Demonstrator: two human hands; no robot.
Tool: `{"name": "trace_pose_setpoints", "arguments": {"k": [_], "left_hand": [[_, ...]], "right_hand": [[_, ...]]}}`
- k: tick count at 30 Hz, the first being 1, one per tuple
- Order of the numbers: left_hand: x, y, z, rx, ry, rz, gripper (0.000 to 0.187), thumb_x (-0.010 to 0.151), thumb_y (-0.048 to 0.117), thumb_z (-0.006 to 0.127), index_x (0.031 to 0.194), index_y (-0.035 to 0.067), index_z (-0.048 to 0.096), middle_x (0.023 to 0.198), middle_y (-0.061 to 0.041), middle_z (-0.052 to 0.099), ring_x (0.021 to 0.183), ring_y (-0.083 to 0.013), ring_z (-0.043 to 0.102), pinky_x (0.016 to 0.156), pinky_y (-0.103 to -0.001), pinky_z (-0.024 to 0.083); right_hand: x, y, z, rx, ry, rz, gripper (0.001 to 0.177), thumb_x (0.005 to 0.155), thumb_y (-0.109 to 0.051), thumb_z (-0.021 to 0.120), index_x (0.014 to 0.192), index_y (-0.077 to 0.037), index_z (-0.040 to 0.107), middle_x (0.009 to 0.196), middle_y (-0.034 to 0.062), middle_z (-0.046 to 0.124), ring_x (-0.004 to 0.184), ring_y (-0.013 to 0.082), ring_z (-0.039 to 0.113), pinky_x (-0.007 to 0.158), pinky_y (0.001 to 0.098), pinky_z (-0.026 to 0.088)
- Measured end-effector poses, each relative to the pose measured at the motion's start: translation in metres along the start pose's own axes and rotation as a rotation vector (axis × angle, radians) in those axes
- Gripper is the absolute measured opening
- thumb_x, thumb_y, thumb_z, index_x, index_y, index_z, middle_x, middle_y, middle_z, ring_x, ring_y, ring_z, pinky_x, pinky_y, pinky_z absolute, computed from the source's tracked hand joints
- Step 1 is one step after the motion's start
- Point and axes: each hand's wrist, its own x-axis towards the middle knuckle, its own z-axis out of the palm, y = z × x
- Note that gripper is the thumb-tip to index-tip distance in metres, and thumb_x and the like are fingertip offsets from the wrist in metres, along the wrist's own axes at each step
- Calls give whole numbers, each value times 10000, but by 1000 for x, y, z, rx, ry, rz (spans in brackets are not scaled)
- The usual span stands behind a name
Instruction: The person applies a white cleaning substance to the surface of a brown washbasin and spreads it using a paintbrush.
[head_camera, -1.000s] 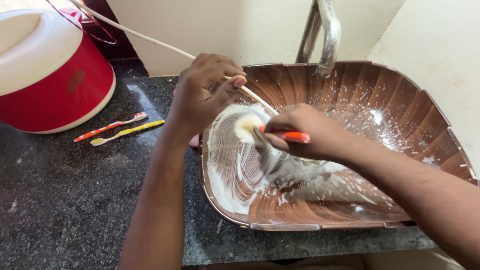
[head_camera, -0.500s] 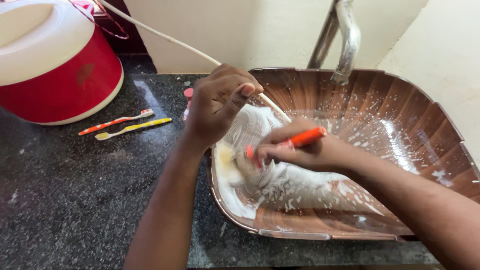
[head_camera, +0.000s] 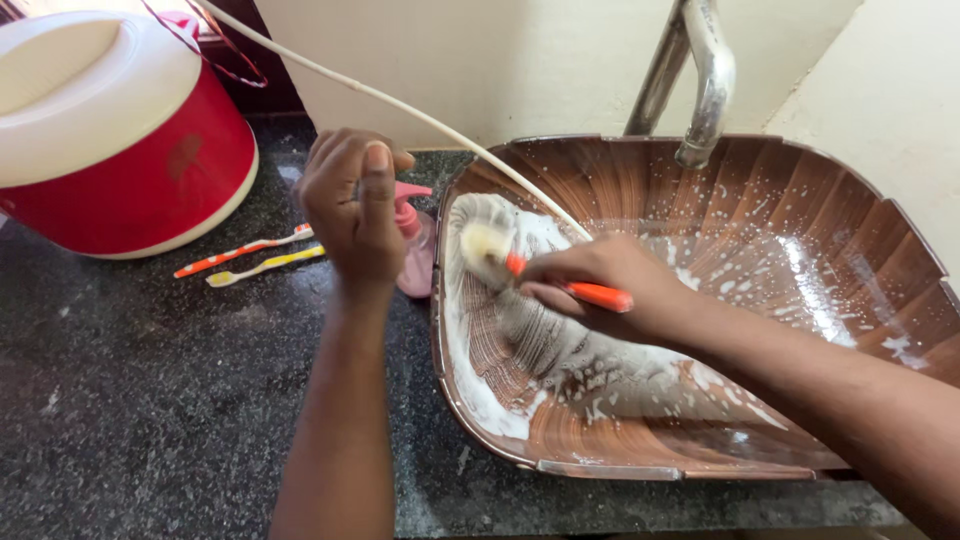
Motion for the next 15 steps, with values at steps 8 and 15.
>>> {"name": "trace_pose_setpoints", "arguments": {"k": [8, 15], "left_hand": [[0, -15, -7, 122, -107, -70, 354, 1043, 303, 569, 894, 13, 706, 938, -110, 699, 955, -273, 642, 891, -412, 481], [-5, 17, 19, 148, -26, 52, 441, 1071, 384, 468, 936, 41, 710, 1057, -108, 716, 1062, -281, 639, 997, -416, 424]], "right_hand": [[7, 0, -11, -30, -14, 50, 258, 921, -335, 683, 1101, -179, 782, 903, 63, 812, 645, 223, 768, 633, 369, 604], [15, 6, -16, 12, 82, 1, 250, 925, -328, 708, 1097, -156, 768, 914, 94, 803, 726, 269, 768, 669, 386, 602]]}}
